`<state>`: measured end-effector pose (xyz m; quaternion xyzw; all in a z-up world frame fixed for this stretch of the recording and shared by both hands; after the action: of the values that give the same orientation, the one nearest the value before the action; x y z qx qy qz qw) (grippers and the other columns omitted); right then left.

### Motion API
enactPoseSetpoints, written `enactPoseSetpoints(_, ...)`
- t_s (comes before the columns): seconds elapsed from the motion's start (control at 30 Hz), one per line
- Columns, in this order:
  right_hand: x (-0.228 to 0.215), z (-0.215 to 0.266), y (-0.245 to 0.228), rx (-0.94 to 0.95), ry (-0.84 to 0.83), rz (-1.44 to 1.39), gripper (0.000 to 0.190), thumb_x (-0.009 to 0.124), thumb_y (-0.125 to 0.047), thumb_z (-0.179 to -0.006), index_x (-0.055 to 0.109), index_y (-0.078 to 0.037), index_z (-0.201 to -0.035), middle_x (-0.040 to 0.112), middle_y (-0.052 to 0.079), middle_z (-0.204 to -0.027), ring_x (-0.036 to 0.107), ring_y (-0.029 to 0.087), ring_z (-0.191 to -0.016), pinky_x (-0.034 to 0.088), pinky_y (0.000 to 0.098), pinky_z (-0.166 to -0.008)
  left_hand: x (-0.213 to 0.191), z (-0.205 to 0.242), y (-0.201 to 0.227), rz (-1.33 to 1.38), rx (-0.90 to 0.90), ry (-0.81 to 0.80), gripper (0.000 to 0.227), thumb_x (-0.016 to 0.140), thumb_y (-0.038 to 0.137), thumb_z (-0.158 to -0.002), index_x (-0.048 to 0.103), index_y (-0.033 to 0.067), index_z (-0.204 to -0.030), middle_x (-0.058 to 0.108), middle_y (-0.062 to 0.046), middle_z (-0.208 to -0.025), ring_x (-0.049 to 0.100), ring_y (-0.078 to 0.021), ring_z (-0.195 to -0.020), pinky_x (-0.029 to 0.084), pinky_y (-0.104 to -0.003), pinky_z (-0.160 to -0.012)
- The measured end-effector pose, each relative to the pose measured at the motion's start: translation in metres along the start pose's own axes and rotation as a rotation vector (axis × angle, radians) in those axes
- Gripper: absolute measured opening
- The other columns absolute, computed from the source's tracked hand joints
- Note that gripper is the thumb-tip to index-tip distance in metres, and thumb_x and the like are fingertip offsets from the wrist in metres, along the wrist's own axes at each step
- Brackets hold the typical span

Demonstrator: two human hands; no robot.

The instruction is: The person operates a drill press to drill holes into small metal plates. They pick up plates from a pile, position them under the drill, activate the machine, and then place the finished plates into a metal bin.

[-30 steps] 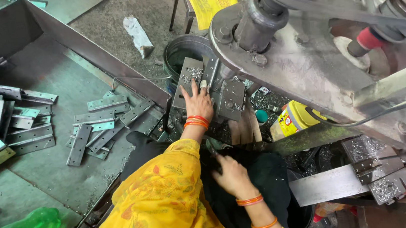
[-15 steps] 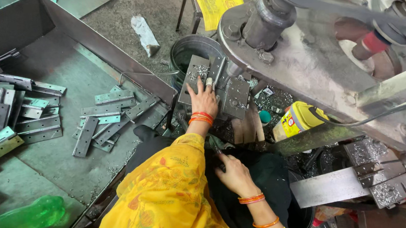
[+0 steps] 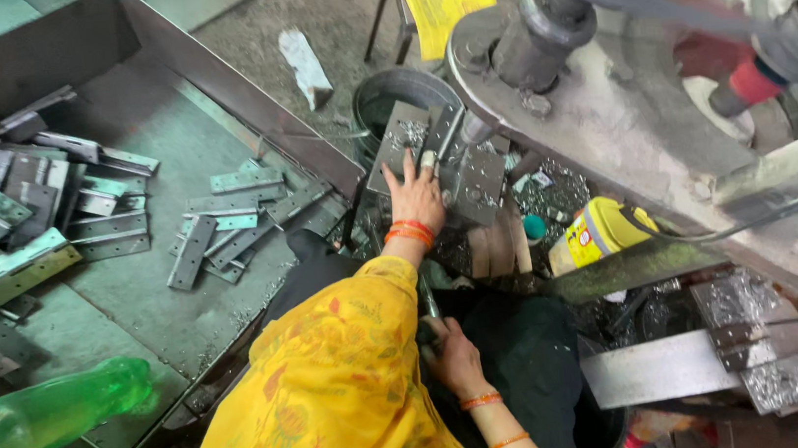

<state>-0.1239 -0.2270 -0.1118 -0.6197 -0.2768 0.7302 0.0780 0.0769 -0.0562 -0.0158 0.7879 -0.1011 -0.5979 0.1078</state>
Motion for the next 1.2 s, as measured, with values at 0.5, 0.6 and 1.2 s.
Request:
enactPoseSetpoints(0.5,-0.113,-0.052,-0.093,0.100,-0.078,0.297,0.041,0.073,-0.037,-0.082,0.075,-0.024,-0.121,0.076,0.015,-0.104,0.072,0.038,-0.100,0.058,0.0472,-0.087,0.016,0.191,-0.311,-0.042,-0.629,-0.007,0.060,0.070,0.035,-0.089,0.054,0.0182,-0.144,0.049,-0.003,-0.154,0.048,-0.0327,-0.137,0.046,-0.057,-0.102)
enactPoseSetpoints(0.6,-0.113,-0.048,-0.094,0.092,-0.056,0.308,0.040,0.074,-0.038,-0.082,0.076,-0.024,-0.120,0.077,0.015,-0.103,0.072,0.037,-0.099,0.059,0.0461,-0.086,0.036,0.234,-0.353,-0.103,-0.722,0.062,0.076,0.076,0.033,-0.082,0.047,0.0163,-0.150,0.045,-0.009,-0.155,0.048,-0.0329,-0.134,0.045,-0.060,-0.100)
enactPoseSetpoints(1.2,-0.110,-0.053,-0.088,0.049,-0.051,0.291,0.039,0.072,-0.039,-0.083,0.077,-0.023,-0.119,0.077,0.014,-0.105,0.073,0.036,-0.099,0.059,0.0463,-0.086,0.034,0.295,-0.344,0.241,-0.684,0.331,0.065,0.077,0.021,-0.079,0.057,0.0016,-0.138,0.069,-0.023,-0.109,0.062,-0.0435,-0.102,0.052,-0.051,-0.090)
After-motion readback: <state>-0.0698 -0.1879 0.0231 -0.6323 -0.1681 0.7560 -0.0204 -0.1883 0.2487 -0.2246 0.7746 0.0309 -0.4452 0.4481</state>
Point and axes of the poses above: each hand's wrist, its own z-axis away from the middle knuckle, its own x-axis out of the palm, y = z × x, the point moved 4 cm from there along -z, towards the middle knuckle
